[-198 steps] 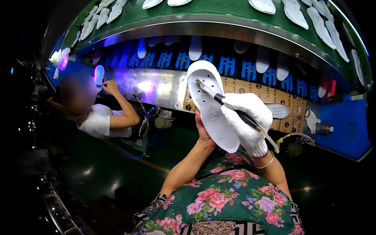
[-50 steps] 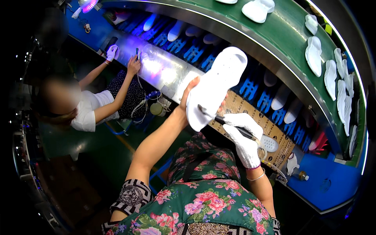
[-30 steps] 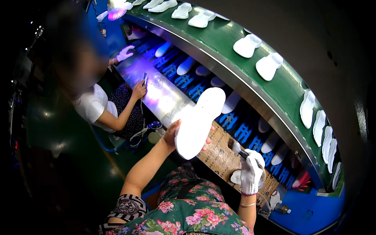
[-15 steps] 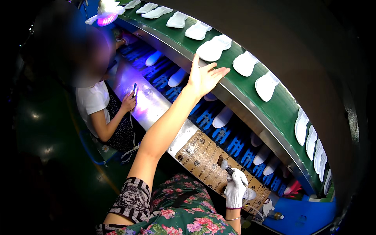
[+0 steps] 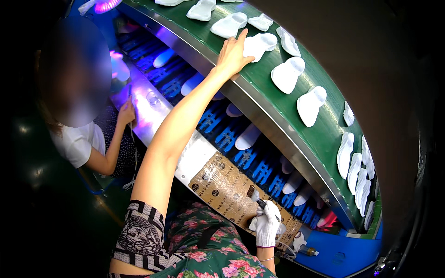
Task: The person applies adhesive to the inner surfaces of shoe soles using a brush, handling several soles one by one and placing them onto a moving conveyor belt.
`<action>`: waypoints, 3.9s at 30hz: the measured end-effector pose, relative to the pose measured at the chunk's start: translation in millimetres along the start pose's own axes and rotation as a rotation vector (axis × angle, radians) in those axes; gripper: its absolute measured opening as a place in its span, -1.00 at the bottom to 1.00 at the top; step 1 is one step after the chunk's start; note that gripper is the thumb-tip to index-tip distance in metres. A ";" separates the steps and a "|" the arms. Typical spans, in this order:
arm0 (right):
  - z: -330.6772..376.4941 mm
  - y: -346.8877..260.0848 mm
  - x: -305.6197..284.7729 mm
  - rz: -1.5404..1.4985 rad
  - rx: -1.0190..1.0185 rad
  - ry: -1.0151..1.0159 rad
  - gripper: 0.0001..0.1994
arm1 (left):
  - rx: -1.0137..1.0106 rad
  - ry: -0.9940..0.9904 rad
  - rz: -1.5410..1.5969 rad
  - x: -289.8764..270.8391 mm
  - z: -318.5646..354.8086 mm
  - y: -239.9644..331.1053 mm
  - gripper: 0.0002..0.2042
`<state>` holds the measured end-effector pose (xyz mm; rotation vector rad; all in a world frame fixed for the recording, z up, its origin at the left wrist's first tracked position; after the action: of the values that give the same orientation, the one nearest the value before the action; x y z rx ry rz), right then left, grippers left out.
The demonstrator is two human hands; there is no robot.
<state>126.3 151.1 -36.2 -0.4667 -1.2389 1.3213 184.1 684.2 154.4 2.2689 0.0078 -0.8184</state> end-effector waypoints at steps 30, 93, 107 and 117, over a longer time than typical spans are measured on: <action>24.3 17.1 -14.6 -0.046 0.128 -0.065 -0.80 | -0.040 0.740 0.478 -236.3 285.2 -10.6 -0.87; 85.2 -141.0 85.2 0.576 -0.705 -0.329 -0.78 | -0.653 -0.720 2.230 17.4 448.4 235.1 0.00; 113.8 -126.6 125.0 0.734 -0.969 -0.620 -0.75 | -0.972 -0.493 1.438 8.7 454.5 149.3 0.00; 102.8 -111.5 115.4 0.664 -0.799 -0.602 -0.78 | -1.059 -0.201 1.505 2.4 438.7 124.7 0.02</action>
<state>64.4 185.4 140.7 -1.1750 -2.2621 1.5238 -28.6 314.8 -7.8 0.7226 -0.9684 -0.0720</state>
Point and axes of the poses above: each hand's wrist, its own z-axis away from the middle knuckle, its own x-axis out of the palm, y = z × x, the point moved 9 cm from there along -z, towards the middle knuckle, and after that the axes turned 3 degrees about -y, right-handed, at the moved point
